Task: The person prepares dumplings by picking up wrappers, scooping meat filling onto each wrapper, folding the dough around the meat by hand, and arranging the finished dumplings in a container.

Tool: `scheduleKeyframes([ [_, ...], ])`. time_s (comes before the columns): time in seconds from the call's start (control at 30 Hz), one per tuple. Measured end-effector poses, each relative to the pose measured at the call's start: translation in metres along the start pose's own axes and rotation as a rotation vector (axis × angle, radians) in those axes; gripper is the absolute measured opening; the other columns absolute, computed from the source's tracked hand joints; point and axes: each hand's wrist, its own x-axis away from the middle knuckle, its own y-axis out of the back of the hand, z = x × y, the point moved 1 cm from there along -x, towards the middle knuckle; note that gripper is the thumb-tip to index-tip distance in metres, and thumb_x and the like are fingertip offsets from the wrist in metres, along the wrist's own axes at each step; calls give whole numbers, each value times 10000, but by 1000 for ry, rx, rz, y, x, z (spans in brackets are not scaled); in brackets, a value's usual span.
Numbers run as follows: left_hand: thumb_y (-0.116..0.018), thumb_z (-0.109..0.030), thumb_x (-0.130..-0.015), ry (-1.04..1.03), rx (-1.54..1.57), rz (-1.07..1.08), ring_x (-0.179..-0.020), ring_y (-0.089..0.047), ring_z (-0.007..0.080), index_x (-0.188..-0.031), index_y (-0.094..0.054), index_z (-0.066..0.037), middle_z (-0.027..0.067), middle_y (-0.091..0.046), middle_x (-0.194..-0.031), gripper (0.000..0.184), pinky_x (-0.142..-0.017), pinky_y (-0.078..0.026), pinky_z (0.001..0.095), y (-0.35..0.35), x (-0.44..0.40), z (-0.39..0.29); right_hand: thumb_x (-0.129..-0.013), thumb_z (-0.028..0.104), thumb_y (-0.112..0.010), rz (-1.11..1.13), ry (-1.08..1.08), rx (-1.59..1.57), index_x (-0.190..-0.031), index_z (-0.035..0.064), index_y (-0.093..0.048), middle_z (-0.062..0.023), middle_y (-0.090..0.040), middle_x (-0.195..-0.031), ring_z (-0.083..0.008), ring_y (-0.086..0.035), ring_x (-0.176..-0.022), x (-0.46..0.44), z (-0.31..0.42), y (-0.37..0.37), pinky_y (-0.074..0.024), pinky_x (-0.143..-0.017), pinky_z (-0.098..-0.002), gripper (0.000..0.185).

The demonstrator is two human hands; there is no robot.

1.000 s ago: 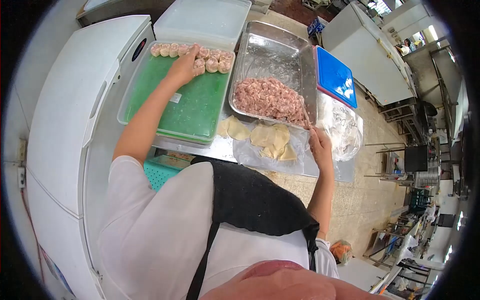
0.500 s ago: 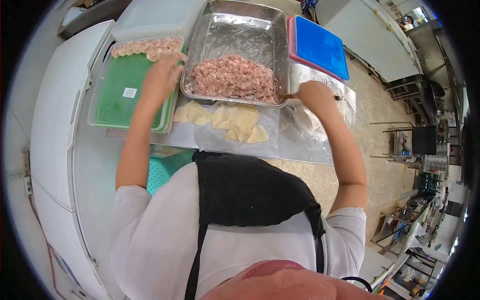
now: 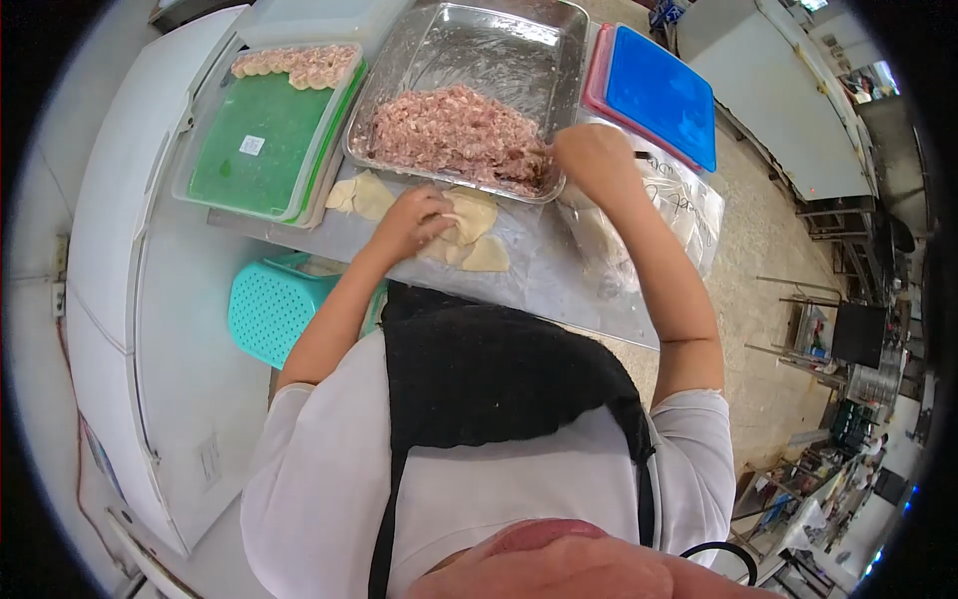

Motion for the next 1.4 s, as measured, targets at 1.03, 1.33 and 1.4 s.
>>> scheduleKeyframes([
  [1.03, -678, -150, -762, -398, -23, 169, -1001, -531, 283, -1028, -631, -110, 68, -576, -1012, 274, -878, -442, 417, 44, 55, 17, -910, 369, -505, 50, -190, -456, -814, 60, -675, -172, -662, -772, -363, -649, -774, -56, 110, -12, -511, -716, -472, 366],
  [1.33, -598, -234, -861, -327, -25, 249, -938, -569, 320, -1013, -632, -65, 124, -599, -965, 230, -821, -470, 385, 38, 7, 17, -904, 332, -516, 155, -208, -383, -825, 47, -692, -199, -664, -809, -370, -650, -748, -57, 103, -40, -510, -680, -456, 344],
  [1.4, -556, -262, -891, -321, 156, -15, -921, -593, 310, -1026, -643, -48, 144, -614, -963, 268, -799, -479, 383, 59, -5, -3, -902, 330, -557, 86, -286, -856, -880, 6, -674, -216, -650, -770, -355, -641, -740, -46, 88, -55, -480, -698, -412, 345],
])
